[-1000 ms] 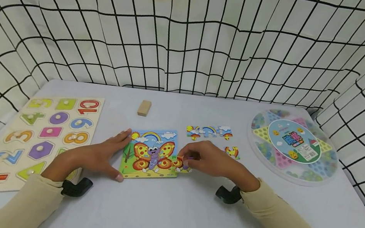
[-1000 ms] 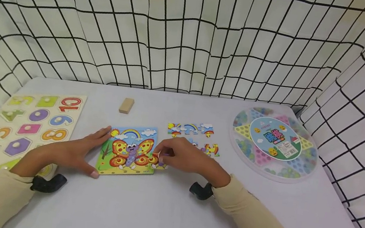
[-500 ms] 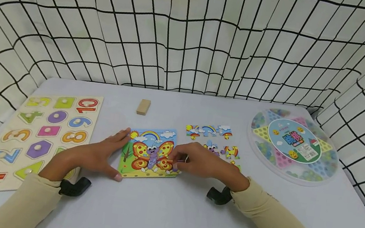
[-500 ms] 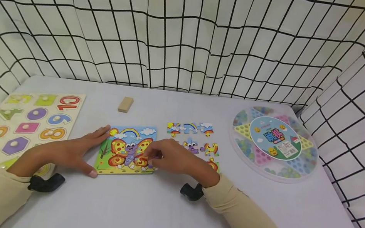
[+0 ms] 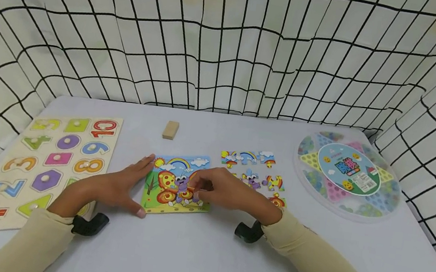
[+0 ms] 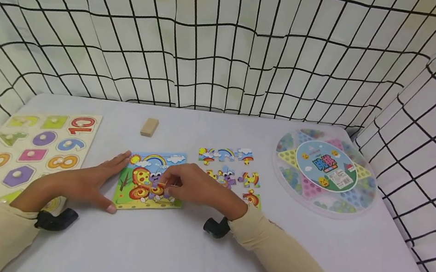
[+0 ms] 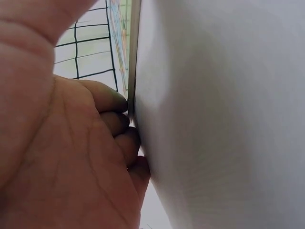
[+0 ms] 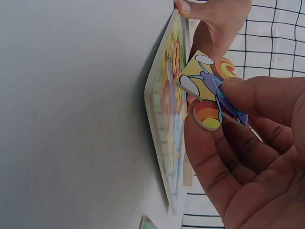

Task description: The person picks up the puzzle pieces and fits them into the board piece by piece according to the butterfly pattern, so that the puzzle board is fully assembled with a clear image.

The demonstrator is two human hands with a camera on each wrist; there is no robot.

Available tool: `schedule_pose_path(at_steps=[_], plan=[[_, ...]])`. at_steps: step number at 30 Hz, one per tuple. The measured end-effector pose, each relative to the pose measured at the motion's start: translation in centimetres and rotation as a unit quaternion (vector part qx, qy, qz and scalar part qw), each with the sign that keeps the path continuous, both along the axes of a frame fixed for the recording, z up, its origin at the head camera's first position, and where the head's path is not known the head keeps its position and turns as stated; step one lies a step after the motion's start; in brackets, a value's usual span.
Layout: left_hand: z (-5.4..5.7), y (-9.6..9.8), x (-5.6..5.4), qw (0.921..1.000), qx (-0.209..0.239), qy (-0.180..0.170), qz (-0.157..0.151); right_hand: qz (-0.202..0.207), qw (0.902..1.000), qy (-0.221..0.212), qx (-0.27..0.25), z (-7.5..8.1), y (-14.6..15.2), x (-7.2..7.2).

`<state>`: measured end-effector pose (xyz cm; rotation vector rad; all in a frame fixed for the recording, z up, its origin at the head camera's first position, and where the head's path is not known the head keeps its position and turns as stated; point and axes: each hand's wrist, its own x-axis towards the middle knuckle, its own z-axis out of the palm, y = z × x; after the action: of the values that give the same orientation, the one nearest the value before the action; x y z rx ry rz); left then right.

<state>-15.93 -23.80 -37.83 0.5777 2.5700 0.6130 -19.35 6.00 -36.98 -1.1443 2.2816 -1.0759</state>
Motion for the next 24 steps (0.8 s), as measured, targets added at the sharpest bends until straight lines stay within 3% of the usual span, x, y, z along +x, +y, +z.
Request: schedule_pose_path(at_steps=[8,24], plan=[[0.2,0.0,0.2,0.9998,0.012,0.008,-0.012,0.010,0.9999,0.007,0.004,-0.6,-2.0,-0.1],[0.4,0.0,0.2,0.9999,0.009,0.002,-0.005,-0.017,0.9981,0.019,0.057,-0.7,-4.3,0.0]])
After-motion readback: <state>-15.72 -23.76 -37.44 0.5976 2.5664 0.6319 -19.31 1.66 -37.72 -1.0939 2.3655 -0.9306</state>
